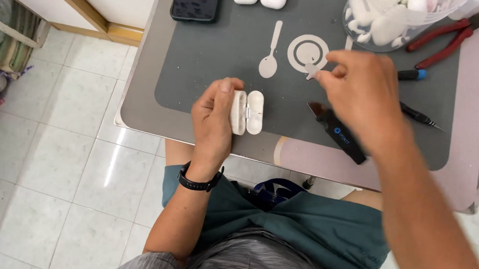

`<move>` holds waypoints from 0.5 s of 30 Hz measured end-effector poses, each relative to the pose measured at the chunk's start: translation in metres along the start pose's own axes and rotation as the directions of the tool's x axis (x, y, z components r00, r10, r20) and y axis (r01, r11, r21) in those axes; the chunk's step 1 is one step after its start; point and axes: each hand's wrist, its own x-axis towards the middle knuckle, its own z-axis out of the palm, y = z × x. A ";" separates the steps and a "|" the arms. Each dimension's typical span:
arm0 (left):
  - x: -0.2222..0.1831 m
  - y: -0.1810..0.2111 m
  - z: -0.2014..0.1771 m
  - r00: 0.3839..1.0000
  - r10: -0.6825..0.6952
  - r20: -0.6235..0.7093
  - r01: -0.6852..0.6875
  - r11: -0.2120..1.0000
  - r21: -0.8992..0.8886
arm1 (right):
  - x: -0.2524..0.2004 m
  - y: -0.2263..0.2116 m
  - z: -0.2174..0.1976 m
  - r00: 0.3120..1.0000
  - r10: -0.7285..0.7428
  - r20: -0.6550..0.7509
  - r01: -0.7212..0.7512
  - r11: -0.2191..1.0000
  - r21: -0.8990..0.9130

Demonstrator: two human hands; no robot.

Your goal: Disassembling an AirPods charging case to access and inspect internal components like the circuit board and battery.

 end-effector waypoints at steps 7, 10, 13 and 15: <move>-0.002 0.009 -0.001 0.998 -0.043 0.035 0.042 0.998 0.045 | 0.057 -0.015 0.002 0.683 0.376 0.626 -0.335 0.923 -0.190; -0.002 0.005 -0.005 0.998 -0.052 0.019 0.052 0.999 0.008 | 0.056 -0.016 -0.003 0.661 0.363 0.657 -0.374 0.918 -0.131; 0.001 0.007 -0.005 0.996 -0.078 0.052 0.082 0.993 -0.090 | 0.040 -0.025 -0.012 0.668 0.369 0.646 -0.418 0.905 -0.084; 0.002 0.005 -0.006 0.993 -0.100 0.068 0.109 0.983 -0.149 | 0.027 -0.045 -0.021 0.702 0.340 0.626 -0.400 0.915 -0.049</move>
